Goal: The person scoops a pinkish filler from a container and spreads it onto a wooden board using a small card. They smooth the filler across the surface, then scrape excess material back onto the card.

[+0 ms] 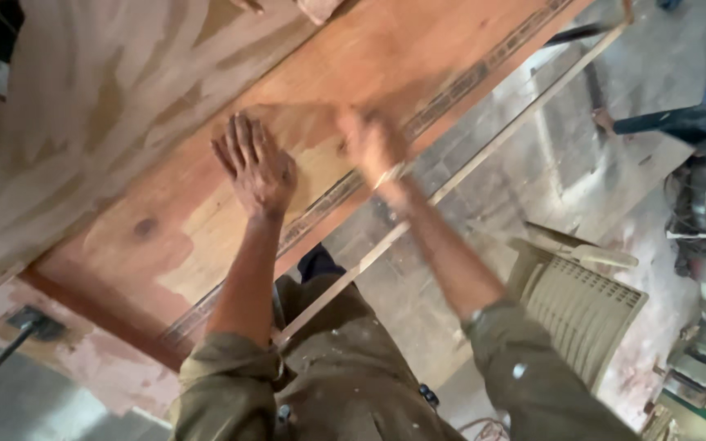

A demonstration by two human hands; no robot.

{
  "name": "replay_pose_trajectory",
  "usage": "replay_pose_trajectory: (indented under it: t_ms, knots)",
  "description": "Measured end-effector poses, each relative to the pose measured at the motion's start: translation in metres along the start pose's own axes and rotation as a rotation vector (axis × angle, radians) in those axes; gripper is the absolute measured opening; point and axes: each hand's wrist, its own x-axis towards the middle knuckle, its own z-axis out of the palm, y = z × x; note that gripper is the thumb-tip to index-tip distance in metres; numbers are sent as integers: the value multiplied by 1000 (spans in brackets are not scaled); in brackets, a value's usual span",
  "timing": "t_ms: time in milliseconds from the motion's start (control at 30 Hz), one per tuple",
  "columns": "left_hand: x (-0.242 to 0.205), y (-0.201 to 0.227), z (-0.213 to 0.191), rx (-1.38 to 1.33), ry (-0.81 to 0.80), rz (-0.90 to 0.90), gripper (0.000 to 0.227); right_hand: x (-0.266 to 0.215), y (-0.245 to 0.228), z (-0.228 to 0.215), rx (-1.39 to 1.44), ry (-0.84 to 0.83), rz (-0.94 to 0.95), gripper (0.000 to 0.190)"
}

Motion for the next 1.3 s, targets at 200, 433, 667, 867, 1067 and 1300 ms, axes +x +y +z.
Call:
replay_pose_trajectory:
  t_ms: [200,433,667,867,1067,1300]
  knots:
    - [3,2,-3,-23,1,-10,74,-47,2,-73,178,95,-465,35]
    - [3,2,3,47,-58,-52,67,54,182,-129,29,256,-369,35]
    - [5,4,8,75,43,-5,59,-33,118,-72,148,87,-365,37]
    - [6,6,2,78,-7,-40,62,32,211,-77,-116,123,7,16]
    - [3,6,1,92,-6,-12,62,80,261,-51,-14,291,205,18]
    - [1,2,6,93,-7,-15,63,-44,44,-46,62,-42,-131,27]
